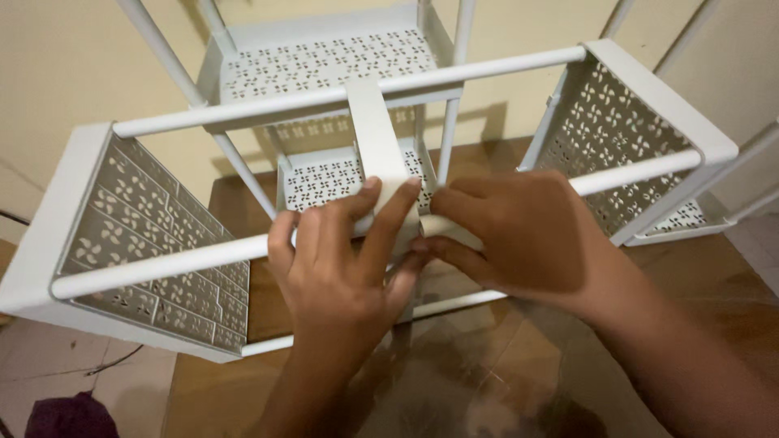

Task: The person assembles a white plastic shelving unit by connecting vertical poles to perforated shelves using small plastic clips. They repeatedly attach and detach components, repositioning the unit on a wooden table to secure the frame.

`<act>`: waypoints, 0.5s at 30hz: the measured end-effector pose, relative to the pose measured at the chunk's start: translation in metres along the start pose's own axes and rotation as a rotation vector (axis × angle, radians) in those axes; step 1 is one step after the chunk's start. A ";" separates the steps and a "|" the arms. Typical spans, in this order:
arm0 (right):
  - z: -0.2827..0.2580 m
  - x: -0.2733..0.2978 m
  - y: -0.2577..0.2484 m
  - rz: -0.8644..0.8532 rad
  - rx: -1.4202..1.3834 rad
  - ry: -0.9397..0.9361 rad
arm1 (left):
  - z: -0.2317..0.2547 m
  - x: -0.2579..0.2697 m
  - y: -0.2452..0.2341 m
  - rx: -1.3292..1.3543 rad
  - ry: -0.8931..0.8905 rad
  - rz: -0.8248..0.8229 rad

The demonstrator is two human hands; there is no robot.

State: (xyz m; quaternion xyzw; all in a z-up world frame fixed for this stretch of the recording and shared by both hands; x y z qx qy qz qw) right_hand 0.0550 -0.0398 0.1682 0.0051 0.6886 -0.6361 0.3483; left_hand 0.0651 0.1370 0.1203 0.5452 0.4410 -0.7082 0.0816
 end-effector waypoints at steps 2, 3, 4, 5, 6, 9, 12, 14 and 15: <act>0.001 -0.004 0.004 -0.127 0.009 0.053 | -0.001 0.000 -0.003 0.011 0.008 -0.043; 0.000 -0.005 0.004 -0.143 0.016 0.054 | -0.003 -0.001 -0.004 0.016 0.015 -0.067; -0.001 -0.006 0.003 -0.158 0.023 0.054 | -0.003 -0.001 -0.005 0.020 0.021 -0.090; -0.001 -0.007 0.001 -0.174 0.031 0.054 | -0.003 -0.002 -0.005 0.010 0.034 -0.089; -0.001 -0.006 0.001 -0.243 0.003 0.091 | -0.003 -0.002 -0.005 -0.002 0.042 -0.091; 0.004 -0.007 -0.007 -0.393 -0.105 0.183 | -0.003 -0.004 -0.006 -0.006 0.035 -0.101; 0.013 -0.015 -0.022 -0.375 -0.210 0.193 | -0.003 -0.005 -0.010 0.027 0.032 -0.101; 0.023 -0.030 -0.030 -0.301 -0.203 0.133 | -0.002 -0.006 -0.014 0.044 0.023 -0.095; 0.030 -0.040 -0.029 -0.340 -0.182 0.175 | 0.001 -0.004 -0.018 0.046 0.011 -0.092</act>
Point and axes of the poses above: each hand's wrist, its own x-axis away from the middle knuckle, its own y-axis out of the palm, z = x × y, the point moved 3 cm from there along -x, towards the middle knuckle, and after that the axes turned 4 degrees about y, right-handed, at the moved point
